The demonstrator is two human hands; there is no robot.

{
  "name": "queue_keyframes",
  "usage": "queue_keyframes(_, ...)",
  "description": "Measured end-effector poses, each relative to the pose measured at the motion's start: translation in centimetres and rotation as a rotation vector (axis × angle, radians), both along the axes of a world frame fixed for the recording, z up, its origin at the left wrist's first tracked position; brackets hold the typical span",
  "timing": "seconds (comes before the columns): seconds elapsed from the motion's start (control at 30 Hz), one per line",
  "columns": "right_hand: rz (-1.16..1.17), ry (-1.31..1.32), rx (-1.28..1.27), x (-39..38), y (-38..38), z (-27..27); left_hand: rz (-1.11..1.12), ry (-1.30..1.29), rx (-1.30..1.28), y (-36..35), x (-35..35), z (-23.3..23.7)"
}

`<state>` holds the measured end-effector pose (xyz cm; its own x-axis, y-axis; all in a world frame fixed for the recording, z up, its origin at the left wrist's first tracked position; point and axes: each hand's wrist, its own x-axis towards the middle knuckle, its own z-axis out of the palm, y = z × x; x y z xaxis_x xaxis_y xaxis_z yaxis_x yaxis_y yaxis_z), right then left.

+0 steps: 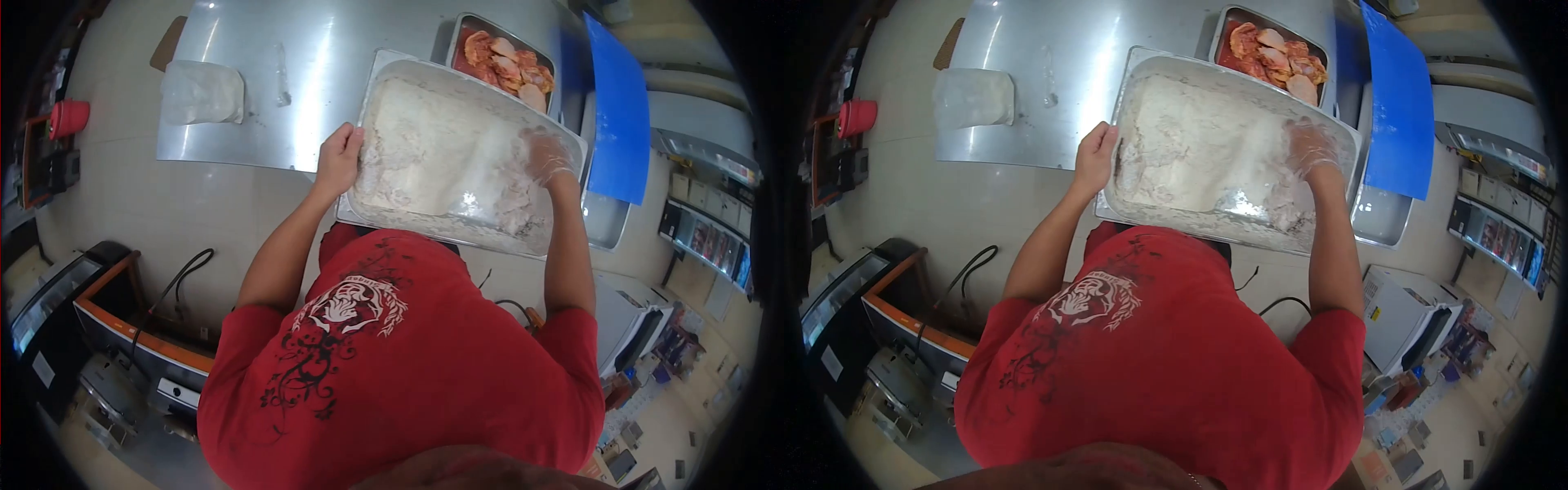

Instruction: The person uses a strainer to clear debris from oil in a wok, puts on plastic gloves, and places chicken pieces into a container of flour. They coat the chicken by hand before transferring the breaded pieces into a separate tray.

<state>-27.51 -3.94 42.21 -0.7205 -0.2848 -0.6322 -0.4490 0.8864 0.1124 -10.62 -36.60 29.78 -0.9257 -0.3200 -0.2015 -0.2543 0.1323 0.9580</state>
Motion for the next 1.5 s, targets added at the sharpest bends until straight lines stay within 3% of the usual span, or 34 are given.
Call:
queue_keyframes(0.07,0.174,0.103,-0.322,0.6,1.6,-4.9,0.000,-0.027,0.019,0.0,0.0,0.2)
queue_keyframes(0.17,0.129,-0.231,-0.594,4.1,-6.9,-9.4,-0.005,-0.035,0.030,0.0,-0.2,0.2)
queue_keyframes(0.2,0.222,-0.246,-0.733,5.5,-8.8,-14.4,-0.009,-0.035,0.027,0.0,-0.2,0.4)
queue_keyframes(0.23,-0.033,-0.376,-0.598,6.8,-12.8,-12.7,-0.009,-0.037,0.023,0.0,-0.1,0.5)
queue_keyframes(0.37,-0.351,-0.332,-0.819,8.1,-12.5,-12.5,0.002,-0.023,-0.038,0.0,0.0,0.2)
queue_keyframes(0.43,-0.513,-0.555,-0.706,6.3,-10.9,-9.2,0.005,-0.025,-0.019,0.1,0.1,0.5)
queue_keyframes(0.5,-0.397,-0.364,-0.664,5.2,-7.8,-8.0,0.003,-0.024,0.000,0.1,-0.1,0.7)
queue_keyframes(0.53,-0.198,-0.073,-0.667,5.4,-5.4,-7.7,0.003,-0.030,0.013,0.1,0.0,0.7)
queue_keyframes(0.6,-0.145,-0.102,-0.396,4.0,-2.7,-3.4,0.000,-0.042,0.008,0.0,0.0,0.8)
queue_keyframes(0.67,-0.143,-0.276,0.083,2.1,-4.0,2.5,-0.005,-0.059,-0.020,-0.1,-0.1,0.9)
queue_keyframes(0.77,0.110,-0.008,-0.009,2.8,-3.7,1.8,-0.006,-0.044,0.014,-0.1,0.0,0.4)
queue_keyframes(0.87,-0.001,-0.164,-0.515,5.6,-8.4,-4.8,-0.008,-0.025,0.015,0.0,-0.1,0.3)
queue_keyframes(0.93,-0.054,-0.215,-0.674,9.0,-13.7,-9.9,-0.008,-0.003,0.006,-0.1,0.0,0.2)
queue_keyframes(1.0,-0.288,-0.471,-0.525,10.0,-18.8,-10.9,-0.010,0.002,-0.002,0.1,0.0,0.1)
queue_keyframes(1.17,-0.188,-0.249,-0.833,8.7,-12.8,-8.3,-0.009,-0.039,0.000,0.1,0.0,0.0)
queue_keyframes(1.2,-0.173,-0.127,-0.817,7.7,-10.1,-6.8,-0.008,-0.043,-0.002,0.0,0.0,-0.2)
queue_keyframes(1.33,-0.180,-0.074,-0.180,3.6,-3.6,0.8,0.010,-0.032,0.018,0.0,0.0,-0.4)
queue_keyframes(1.43,0.033,0.110,-0.197,4.1,-3.1,-1.5,0.002,-0.028,0.018,0.0,0.0,-0.6)
queue_keyframes(1.47,-0.010,-0.084,-0.150,4.3,-4.3,-3.9,0.003,-0.027,0.026,0.0,0.0,-0.5)
queue_keyframes(1.5,-0.025,-0.155,-0.328,5.5,-5.4,-7.5,0.004,-0.024,0.033,0.1,-0.1,-0.3)
